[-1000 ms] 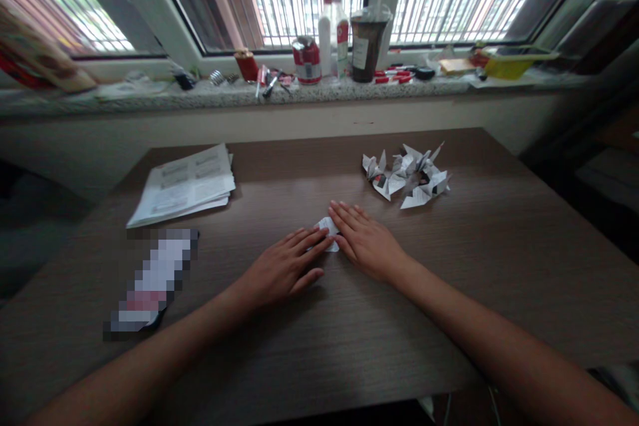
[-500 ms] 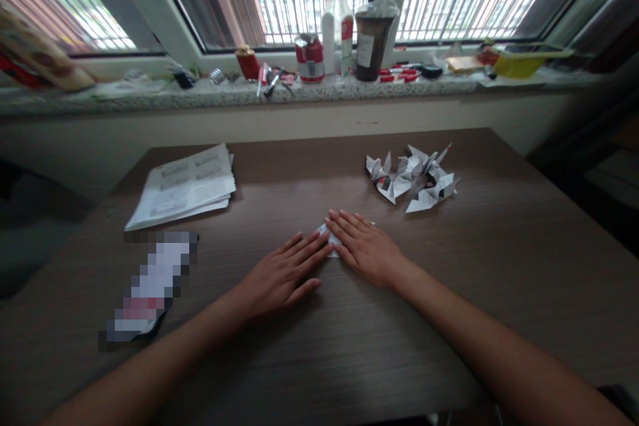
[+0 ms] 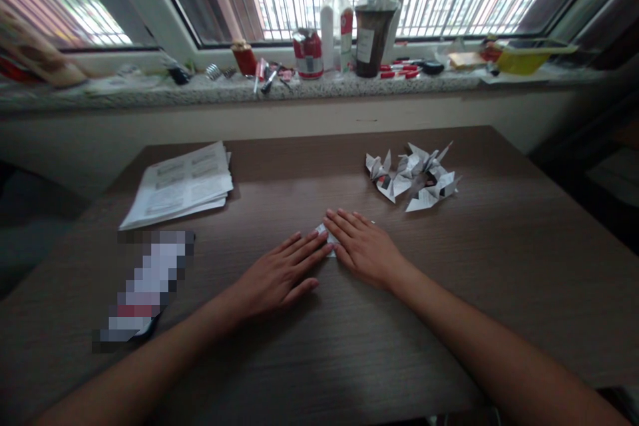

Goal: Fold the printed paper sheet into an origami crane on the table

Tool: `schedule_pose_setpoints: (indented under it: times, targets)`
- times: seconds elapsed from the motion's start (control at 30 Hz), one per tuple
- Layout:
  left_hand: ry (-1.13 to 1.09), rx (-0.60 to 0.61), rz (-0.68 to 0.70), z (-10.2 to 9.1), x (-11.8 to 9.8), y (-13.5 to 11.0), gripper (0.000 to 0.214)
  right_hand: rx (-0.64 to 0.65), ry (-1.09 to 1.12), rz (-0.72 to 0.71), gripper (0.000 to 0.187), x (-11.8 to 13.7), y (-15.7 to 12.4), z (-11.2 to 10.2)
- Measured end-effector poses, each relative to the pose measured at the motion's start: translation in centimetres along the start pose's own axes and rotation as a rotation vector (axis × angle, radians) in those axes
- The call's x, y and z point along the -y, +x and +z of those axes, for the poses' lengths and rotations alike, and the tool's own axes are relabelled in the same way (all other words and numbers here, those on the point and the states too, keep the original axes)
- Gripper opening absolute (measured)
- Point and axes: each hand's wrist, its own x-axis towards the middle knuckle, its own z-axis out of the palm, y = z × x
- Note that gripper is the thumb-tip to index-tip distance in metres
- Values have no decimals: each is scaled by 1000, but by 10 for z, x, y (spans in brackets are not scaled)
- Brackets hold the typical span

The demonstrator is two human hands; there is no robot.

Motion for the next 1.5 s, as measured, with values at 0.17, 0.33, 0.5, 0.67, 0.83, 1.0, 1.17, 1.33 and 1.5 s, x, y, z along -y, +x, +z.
schedule_pose_setpoints:
  times: [0.17, 0.33, 0.5, 0.67, 0.83, 1.0, 1.17, 1.33, 1.5]
  targets:
    - [-5, 37, -5, -2, 1, 0, 64, 8, 27, -39, 63, -4, 0, 1]
    - [4, 42, -2, -4, 1, -1, 63, 13, 14, -30, 64, -12, -5, 2]
    - [-1, 28, 5, -3, 2, 0, 64, -19, -28, 65, 66, -27, -18, 1]
    - [-3, 19, 0, -3, 2, 1, 63, -26, -90, 120, 66, -34, -24, 0]
    - [-12, 15, -7, -6, 1, 3, 60, -33, -98, 125, 67, -33, -23, 2]
    - [-21, 21, -22, -6, 0, 2, 62, -48, -96, 139, 70, -34, -23, 5]
    - [-40, 11, -14, -4, 1, 2, 63, -76, -50, 170, 67, -35, -23, 5]
    - [-33, 4, -17, -3, 2, 2, 61, -104, 67, 168, 63, -40, -23, -2]
    - [-24, -19, -30, -4, 0, 2, 56, -213, 124, 131, 58, -38, -20, -18]
